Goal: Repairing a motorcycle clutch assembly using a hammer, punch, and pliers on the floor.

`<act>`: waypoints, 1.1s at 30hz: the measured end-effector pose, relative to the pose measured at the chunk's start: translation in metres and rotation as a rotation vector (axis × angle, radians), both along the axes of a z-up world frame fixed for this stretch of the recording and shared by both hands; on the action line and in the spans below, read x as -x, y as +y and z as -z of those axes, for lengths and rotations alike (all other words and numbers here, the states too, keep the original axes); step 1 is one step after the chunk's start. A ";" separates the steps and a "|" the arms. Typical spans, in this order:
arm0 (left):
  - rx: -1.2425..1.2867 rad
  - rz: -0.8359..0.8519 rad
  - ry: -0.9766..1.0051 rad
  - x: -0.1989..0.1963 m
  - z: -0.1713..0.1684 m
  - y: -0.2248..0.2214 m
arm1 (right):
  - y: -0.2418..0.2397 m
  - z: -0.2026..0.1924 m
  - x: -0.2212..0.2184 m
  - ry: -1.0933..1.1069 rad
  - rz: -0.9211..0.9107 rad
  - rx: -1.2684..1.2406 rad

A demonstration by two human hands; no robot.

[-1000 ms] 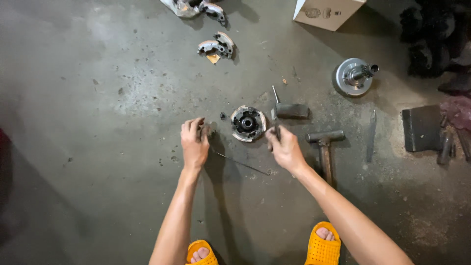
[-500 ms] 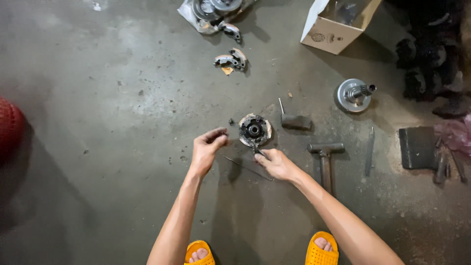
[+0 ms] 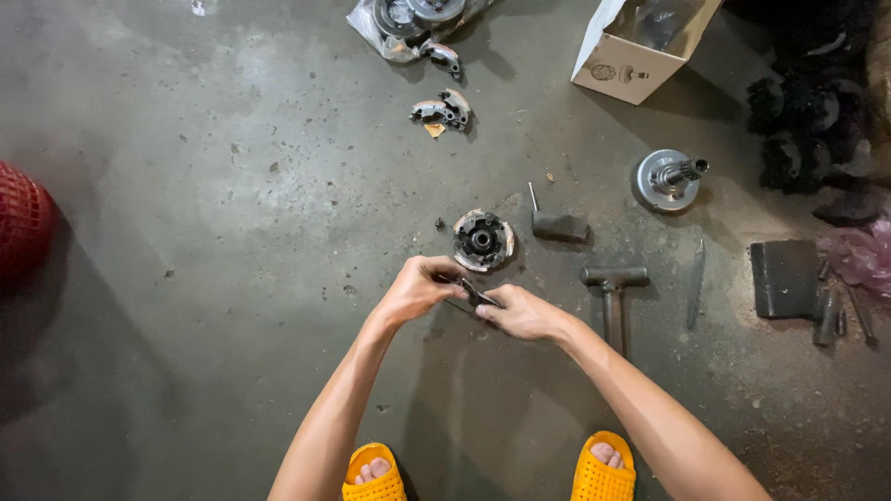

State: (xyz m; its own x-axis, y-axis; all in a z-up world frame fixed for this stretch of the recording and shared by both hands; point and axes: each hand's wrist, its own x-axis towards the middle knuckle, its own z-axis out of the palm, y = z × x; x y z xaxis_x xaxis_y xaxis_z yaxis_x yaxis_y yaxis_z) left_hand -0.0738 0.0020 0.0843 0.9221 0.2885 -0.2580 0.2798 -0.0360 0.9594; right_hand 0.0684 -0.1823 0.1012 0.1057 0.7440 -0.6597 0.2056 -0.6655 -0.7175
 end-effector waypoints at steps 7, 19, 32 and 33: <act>-0.021 -0.017 -0.046 0.003 0.032 -0.008 | 0.009 -0.015 0.012 -0.132 -0.003 0.111; 0.213 -0.160 -0.018 0.007 0.034 -0.024 | 0.002 0.015 0.022 -0.185 0.141 0.109; 0.247 -0.759 0.080 -0.003 0.047 -0.021 | -0.008 0.049 -0.027 -0.310 0.281 -0.095; 0.204 -0.779 0.109 -0.003 0.049 -0.021 | -0.007 0.056 -0.034 -0.557 0.360 -0.253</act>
